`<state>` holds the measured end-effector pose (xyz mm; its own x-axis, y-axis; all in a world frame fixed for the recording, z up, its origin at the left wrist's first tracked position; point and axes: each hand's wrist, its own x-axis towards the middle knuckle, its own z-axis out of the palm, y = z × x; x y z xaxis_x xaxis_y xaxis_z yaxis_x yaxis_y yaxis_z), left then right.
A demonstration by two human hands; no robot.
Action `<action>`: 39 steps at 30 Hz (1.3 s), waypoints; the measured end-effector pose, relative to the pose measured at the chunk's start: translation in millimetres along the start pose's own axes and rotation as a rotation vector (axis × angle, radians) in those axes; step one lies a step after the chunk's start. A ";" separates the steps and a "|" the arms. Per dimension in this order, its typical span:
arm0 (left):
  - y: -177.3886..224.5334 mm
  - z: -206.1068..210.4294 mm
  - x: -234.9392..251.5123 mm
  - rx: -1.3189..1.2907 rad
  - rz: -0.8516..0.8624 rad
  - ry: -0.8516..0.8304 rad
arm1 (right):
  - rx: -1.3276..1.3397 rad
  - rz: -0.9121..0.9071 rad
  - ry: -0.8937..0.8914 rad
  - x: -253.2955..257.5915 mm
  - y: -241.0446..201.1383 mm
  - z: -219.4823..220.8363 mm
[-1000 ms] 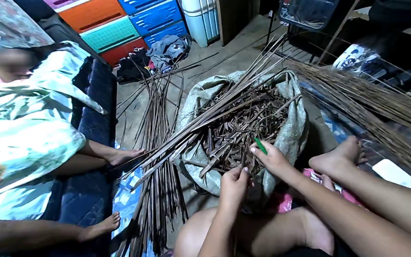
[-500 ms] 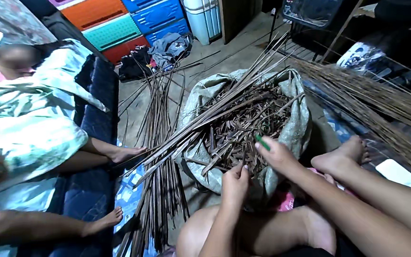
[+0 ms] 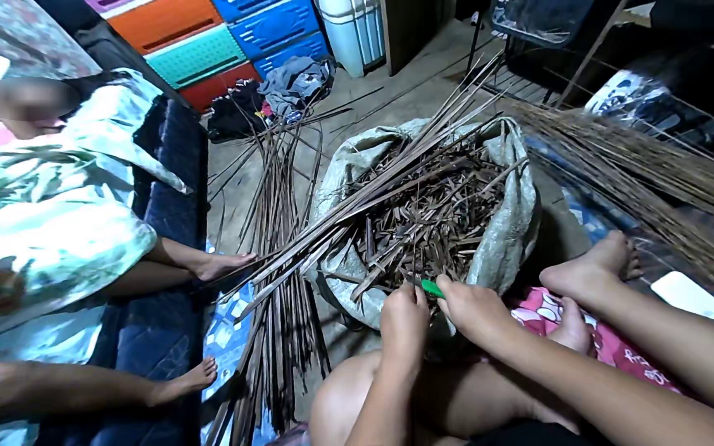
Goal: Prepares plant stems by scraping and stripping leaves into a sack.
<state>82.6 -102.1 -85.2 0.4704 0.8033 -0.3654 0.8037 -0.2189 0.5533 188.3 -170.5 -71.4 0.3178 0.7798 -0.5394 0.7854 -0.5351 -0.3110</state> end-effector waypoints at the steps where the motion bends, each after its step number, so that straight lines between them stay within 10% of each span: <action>1: 0.1 -0.1 1.6 0.008 -0.004 -0.007 | -0.011 -0.003 0.035 6.1 1.4 3.1; 23: -5.9 2.8 0.7 -0.693 0.019 -0.136 | 0.150 0.043 0.156 43.7 36.8 -9.6; 34: -5.7 6.6 1.8 -0.609 0.027 -0.201 | 1.121 -0.063 0.078 68.9 32.5 -16.7; 39: -8.3 7.0 1.6 -0.467 0.032 -0.183 | 0.703 -0.100 0.206 61.6 39.7 -21.1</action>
<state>79.2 -102.9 -95.6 0.5819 0.6804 -0.4454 0.5588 0.0634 0.8269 250.3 -136.9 -100.5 0.4102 0.8441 -0.3453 0.3123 -0.4857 -0.8165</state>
